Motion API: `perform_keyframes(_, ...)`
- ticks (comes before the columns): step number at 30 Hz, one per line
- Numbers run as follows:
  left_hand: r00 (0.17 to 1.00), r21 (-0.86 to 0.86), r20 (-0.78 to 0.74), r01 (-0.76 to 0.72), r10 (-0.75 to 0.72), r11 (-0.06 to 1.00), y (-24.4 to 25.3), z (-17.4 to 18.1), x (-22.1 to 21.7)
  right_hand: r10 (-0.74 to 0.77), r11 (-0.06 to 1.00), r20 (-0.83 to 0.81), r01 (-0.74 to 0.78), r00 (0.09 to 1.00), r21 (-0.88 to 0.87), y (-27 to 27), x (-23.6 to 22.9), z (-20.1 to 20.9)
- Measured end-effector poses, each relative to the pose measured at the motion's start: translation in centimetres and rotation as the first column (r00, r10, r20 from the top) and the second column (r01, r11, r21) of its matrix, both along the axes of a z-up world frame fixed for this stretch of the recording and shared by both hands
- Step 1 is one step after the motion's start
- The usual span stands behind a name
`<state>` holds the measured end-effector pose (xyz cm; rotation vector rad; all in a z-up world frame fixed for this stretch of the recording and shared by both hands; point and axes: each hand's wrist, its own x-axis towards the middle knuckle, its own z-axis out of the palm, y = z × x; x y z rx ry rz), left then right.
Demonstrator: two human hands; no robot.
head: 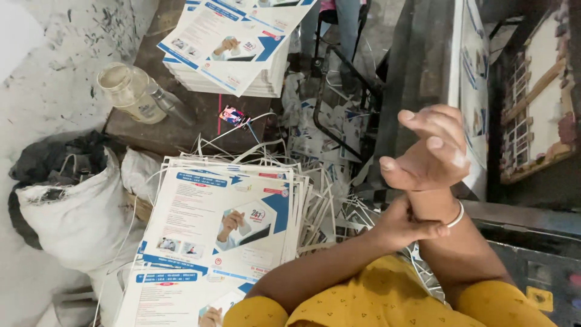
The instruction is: The person operates a paper trimmer to cut stacks of printed sheets. They repeatedly load sheets into the machine, pull the cutting lever, and remove the trimmed sheets, stacking them on the table.
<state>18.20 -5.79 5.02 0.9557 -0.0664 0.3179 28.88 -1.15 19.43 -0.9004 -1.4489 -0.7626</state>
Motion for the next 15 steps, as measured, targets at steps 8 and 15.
perform_keyframes(8,0.991,-0.106,0.040,0.132,-0.128,0.986,-1.0,0.5,-1.8,0.574,0.150,-0.609,-0.661,-0.547,0.735,-0.9,-2.3,0.8)
perform_keyframes(15,0.874,0.397,-0.479,0.300,-0.083,0.868,0.5,-3.5,-1.5,-0.097,0.759,-0.634,-0.355,0.767,-0.546,-10.0,1.8,-8.0)
